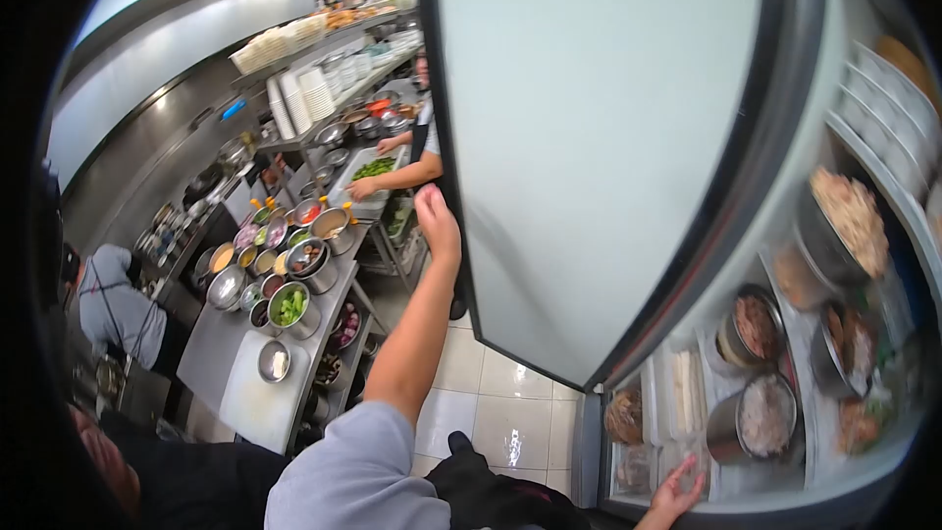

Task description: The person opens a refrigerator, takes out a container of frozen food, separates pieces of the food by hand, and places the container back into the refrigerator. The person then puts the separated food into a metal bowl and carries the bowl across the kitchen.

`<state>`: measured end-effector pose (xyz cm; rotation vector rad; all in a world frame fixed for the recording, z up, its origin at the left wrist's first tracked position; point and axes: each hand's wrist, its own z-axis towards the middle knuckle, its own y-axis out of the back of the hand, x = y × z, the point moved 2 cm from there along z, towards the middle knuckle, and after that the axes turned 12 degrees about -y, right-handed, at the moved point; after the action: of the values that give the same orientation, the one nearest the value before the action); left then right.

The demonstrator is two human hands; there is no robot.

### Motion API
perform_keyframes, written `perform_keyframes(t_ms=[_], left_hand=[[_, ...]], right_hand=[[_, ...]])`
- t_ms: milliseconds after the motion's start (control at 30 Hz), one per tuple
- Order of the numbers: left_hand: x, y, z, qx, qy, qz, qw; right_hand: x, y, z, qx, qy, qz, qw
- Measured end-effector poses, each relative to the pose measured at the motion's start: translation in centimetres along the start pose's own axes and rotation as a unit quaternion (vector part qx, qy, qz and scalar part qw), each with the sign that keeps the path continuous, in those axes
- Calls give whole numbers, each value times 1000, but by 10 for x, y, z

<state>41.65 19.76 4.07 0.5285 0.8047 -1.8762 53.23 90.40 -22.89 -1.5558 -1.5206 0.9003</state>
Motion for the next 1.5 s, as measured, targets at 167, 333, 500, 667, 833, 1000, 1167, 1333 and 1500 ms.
perform_keyframes(t_ms=[167, 333, 500, 667, 833, 1000, 1167, 1333, 1500], left_hand=[[46, -32, 83, 227, 349, -113, 902], [69, -9, 86, 303, 378, -137, 864], [-17, 92, 57, 299, 276, -112, 907], [-109, 176, 8, 416, 264, -226, 840], [-195, 208, -24, 583, 197, -260, 744], [-280, 194, -86, 717, 90, -272, 636], [-330, 162, -177, 732, 52, -372, 569], [-330, 141, -213, 733, 65, -392, 552], [-158, 172, -210, 610, 199, -148, 753]], right_hand=[[17, -14, 10, -77, -22, 92, 993], [-16, 40, -11, 29, -298, -136, 944], [-115, 53, -22, -187, -276, -377, 864], [-188, 27, -34, -82, -376, -531, 755], [-198, 67, -5, -27, -396, -653, 645], [-174, 100, -22, 1, -334, -813, 477], [-130, 157, -23, 89, -282, -904, 310], [-76, 207, -19, 122, -277, -926, 226], [-66, 246, 30, 230, -263, -905, 244]])
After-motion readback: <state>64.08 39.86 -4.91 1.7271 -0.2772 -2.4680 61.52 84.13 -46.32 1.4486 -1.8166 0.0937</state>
